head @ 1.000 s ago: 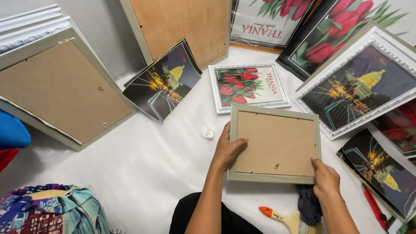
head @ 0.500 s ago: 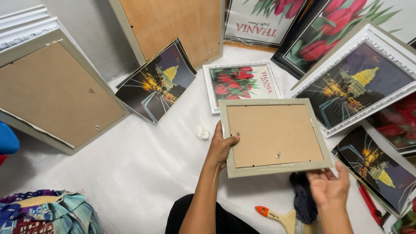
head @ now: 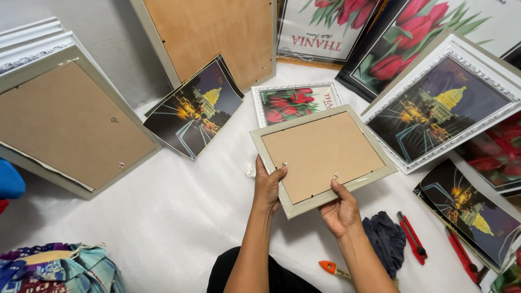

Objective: Cleaning a picture frame glass and applying adhesive to the frame edges

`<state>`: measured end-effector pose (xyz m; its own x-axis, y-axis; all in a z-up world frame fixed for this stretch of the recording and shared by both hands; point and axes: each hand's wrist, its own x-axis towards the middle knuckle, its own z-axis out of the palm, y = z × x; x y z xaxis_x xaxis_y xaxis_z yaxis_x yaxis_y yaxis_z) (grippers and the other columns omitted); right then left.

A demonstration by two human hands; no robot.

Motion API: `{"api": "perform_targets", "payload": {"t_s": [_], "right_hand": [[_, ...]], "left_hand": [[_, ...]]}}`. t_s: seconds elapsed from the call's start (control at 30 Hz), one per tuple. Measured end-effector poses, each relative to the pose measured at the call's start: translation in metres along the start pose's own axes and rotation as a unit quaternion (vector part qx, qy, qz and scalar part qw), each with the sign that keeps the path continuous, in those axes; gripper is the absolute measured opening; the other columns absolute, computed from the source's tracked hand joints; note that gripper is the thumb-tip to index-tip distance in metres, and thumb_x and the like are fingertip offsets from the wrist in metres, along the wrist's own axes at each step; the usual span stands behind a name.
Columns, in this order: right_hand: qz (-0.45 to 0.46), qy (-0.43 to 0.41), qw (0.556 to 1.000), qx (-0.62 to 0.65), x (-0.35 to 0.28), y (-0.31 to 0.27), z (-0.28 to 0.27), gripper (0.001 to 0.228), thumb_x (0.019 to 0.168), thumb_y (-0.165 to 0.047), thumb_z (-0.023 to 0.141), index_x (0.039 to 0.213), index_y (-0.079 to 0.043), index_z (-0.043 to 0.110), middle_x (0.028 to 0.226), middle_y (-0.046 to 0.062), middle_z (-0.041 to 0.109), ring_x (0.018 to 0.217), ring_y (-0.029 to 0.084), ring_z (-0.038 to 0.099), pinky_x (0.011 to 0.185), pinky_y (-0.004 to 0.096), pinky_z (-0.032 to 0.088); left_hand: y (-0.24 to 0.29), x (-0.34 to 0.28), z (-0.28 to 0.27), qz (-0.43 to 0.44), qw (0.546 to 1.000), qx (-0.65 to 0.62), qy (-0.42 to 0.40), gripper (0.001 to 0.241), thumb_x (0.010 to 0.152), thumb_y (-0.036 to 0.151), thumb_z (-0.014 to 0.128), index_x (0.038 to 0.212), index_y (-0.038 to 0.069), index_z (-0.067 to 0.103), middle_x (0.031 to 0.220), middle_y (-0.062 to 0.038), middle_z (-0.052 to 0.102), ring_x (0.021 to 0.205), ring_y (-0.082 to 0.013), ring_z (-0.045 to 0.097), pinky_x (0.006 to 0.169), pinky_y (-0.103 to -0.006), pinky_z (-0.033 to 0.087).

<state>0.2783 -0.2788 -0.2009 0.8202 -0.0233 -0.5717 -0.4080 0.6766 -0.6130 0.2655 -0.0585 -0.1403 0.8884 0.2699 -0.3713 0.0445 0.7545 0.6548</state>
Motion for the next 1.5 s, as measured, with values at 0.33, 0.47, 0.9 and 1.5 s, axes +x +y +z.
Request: {"api": "perform_targets", "payload": {"t_s": [0.33, 0.47, 0.9, 1.5], "right_hand": [[-0.017, -0.014, 0.998, 0.062, 0.057, -0.005, -0.033, 0.057, 0.085, -0.001, 0.065, 0.140, -0.015, 0.058, 0.144, 0.009, 0.062, 0.132, 0.031, 0.060, 0.115, 0.055, 0.044], [-0.017, -0.044, 0.997, 0.067, 0.084, -0.012, -0.015, 0.056, 0.086, -0.001, 0.066, 0.140, -0.013, 0.059, 0.145, 0.009, 0.063, 0.133, 0.030, 0.060, 0.116, 0.053, 0.044], [-0.063, -0.079, 0.986, 0.131, 0.228, -0.044, 0.079, 0.054, 0.082, 0.012, 0.068, 0.134, -0.001, 0.063, 0.139, 0.020, 0.066, 0.129, 0.040, 0.065, 0.117, 0.057, 0.047], [-0.026, -0.026, 0.986, 0.163, 0.281, -0.022, 0.102, 0.041, 0.078, 0.013, 0.069, 0.118, 0.003, 0.066, 0.131, 0.025, 0.068, 0.122, 0.044, 0.066, 0.113, 0.059, 0.050]], "left_hand": [[-0.003, 0.003, 0.008, 0.016, 1.000, -0.016, -0.014, 0.088, 0.082, 0.008, 0.076, 0.158, 0.023, 0.035, 0.129, -0.014, 0.063, 0.109, -0.0265, 0.066, 0.090, -0.0416, 0.060], [-0.007, 0.010, 0.004, -0.002, 0.999, -0.046, 0.003, 0.085, 0.088, 0.033, 0.078, 0.159, 0.020, 0.034, 0.138, -0.020, 0.059, 0.115, -0.0319, 0.062, 0.092, -0.0455, 0.057], [-0.009, 0.010, 0.008, -0.065, 0.996, -0.030, 0.048, 0.067, 0.094, 0.041, 0.069, 0.146, 0.007, 0.043, 0.120, -0.019, 0.063, 0.095, -0.0371, 0.076, 0.068, -0.0378, 0.065], [-0.012, 0.003, 0.016, -0.086, 0.996, 0.008, -0.002, 0.067, 0.091, 0.041, 0.070, 0.141, 0.003, 0.048, 0.120, -0.018, 0.063, 0.096, -0.0328, 0.075, 0.067, -0.0358, 0.064]]}}
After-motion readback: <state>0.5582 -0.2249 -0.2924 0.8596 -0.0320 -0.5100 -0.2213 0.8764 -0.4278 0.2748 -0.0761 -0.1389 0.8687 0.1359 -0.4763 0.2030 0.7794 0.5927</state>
